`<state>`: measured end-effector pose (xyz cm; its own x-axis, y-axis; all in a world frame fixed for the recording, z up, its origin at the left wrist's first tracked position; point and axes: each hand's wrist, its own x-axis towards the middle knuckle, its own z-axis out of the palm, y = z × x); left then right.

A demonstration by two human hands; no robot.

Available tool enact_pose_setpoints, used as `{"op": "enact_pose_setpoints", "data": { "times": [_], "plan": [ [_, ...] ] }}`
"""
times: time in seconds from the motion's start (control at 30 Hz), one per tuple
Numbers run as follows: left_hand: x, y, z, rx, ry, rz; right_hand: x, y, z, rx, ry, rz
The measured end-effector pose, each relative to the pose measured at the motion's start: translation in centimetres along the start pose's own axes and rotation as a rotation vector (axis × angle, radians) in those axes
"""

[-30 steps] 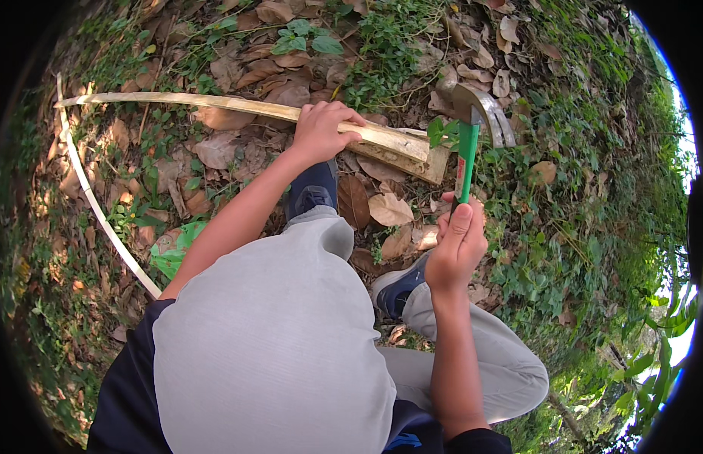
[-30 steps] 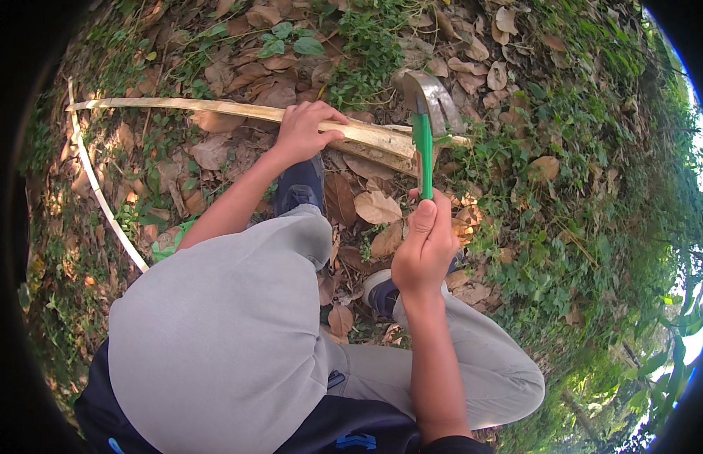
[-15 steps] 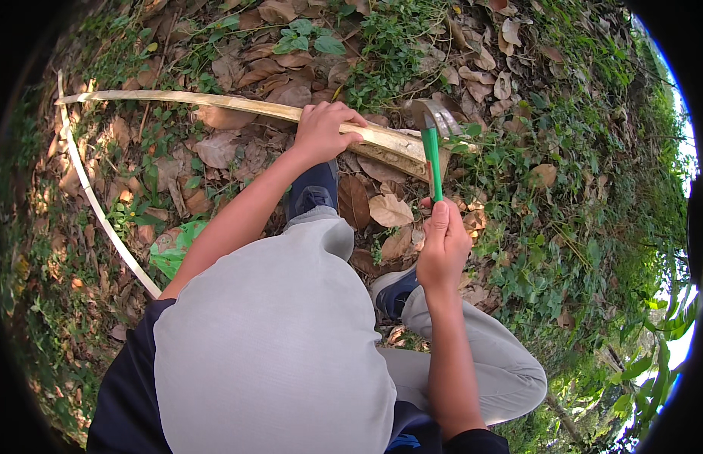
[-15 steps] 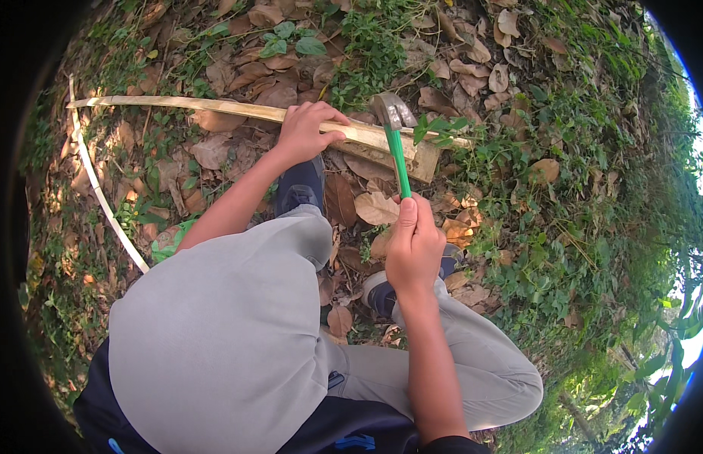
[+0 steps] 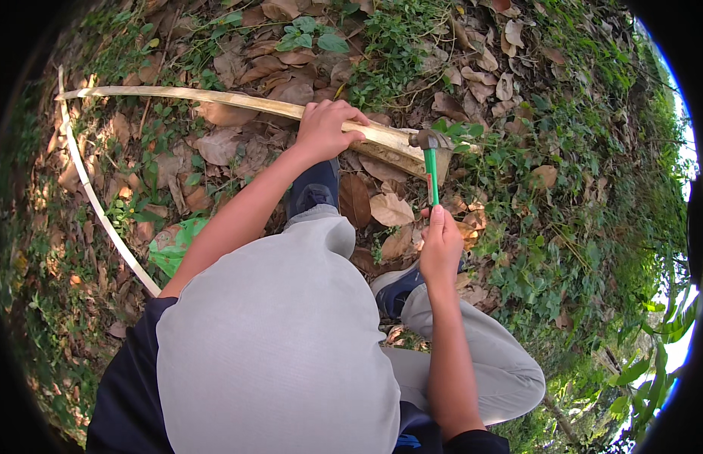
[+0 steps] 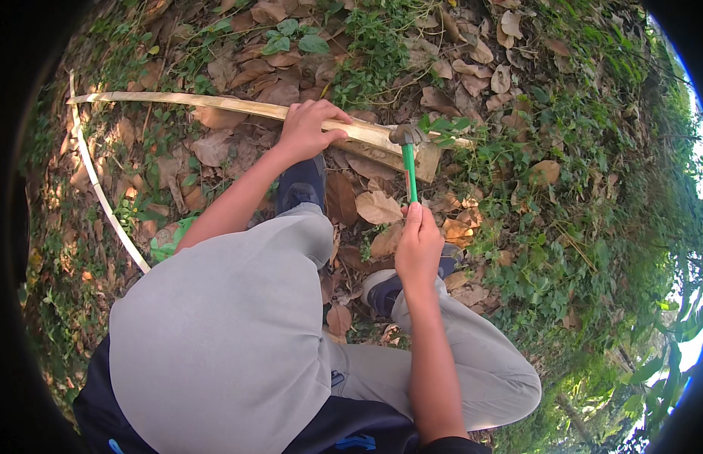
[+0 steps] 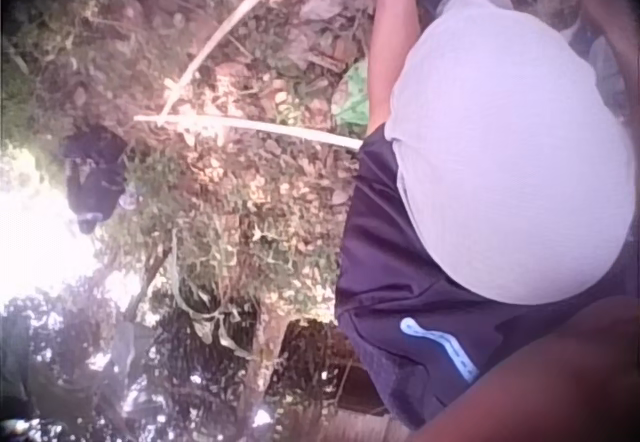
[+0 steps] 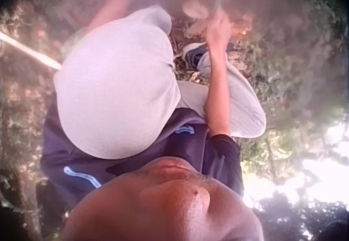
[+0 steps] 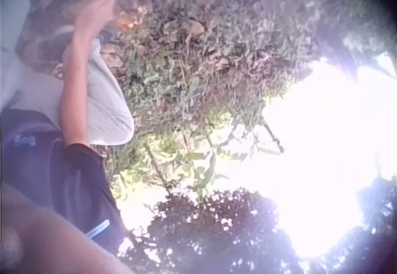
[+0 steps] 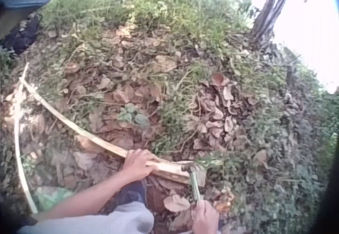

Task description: The person sits on the ground and uses a small axe to repeatedly strike and shape a long, thin piece of wood. The wood is held steady with one hand while the other hand swings the axe to shave off material.

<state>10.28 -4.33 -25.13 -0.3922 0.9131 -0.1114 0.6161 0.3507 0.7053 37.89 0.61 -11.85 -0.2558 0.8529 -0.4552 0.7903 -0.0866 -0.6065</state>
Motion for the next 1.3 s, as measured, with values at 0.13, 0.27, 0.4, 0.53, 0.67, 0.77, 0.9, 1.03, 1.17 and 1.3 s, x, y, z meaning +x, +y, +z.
{"op": "enact_pose_setpoints", "data": {
  "times": [0.13,0.27,0.4,0.53,0.67,0.77,0.9,1.03,1.17,1.3],
  "plan": [
    [-0.1,0.0,-0.1,-0.015,0.014,0.012,-0.4,-3.3,-1.5,0.188,-0.086,-0.062],
    [-0.2,-0.1,0.0,-0.013,-0.003,-0.004,-2.0,-5.3,-3.1,0.566,-0.207,-0.096],
    [-0.1,-0.2,0.1,-0.019,0.017,0.011,-2.0,-4.6,-4.6,0.186,-0.184,-0.134],
    [0.0,-0.2,0.2,-0.011,0.03,0.032,-3.5,-2.9,-5.1,0.095,-0.19,0.07],
    [-0.2,-0.2,0.1,0.007,0.004,0.015,-3.2,-2.1,-5.0,-0.041,-0.042,-0.117],
    [0.1,-0.2,0.0,0.022,-0.019,0.002,-2.6,-1.9,-4.4,-0.141,0.069,-0.344],
    [0.2,0.1,0.0,0.038,-0.028,-0.019,-1.5,-1.3,-2.4,-0.333,-0.043,-0.25],
    [0.0,0.0,0.2,0.012,0.021,0.006,-2.0,-1.8,-2.8,-0.52,-0.148,-0.156],
    [-0.1,-0.7,0.8,0.013,0.047,0.032,-3.8,-3.9,-6.4,-0.386,-0.093,-0.322],
    [-0.4,-0.4,0.7,-0.054,0.095,0.043,-3.1,-5.3,-10.5,-0.396,-0.14,-0.368]
  ]
}}
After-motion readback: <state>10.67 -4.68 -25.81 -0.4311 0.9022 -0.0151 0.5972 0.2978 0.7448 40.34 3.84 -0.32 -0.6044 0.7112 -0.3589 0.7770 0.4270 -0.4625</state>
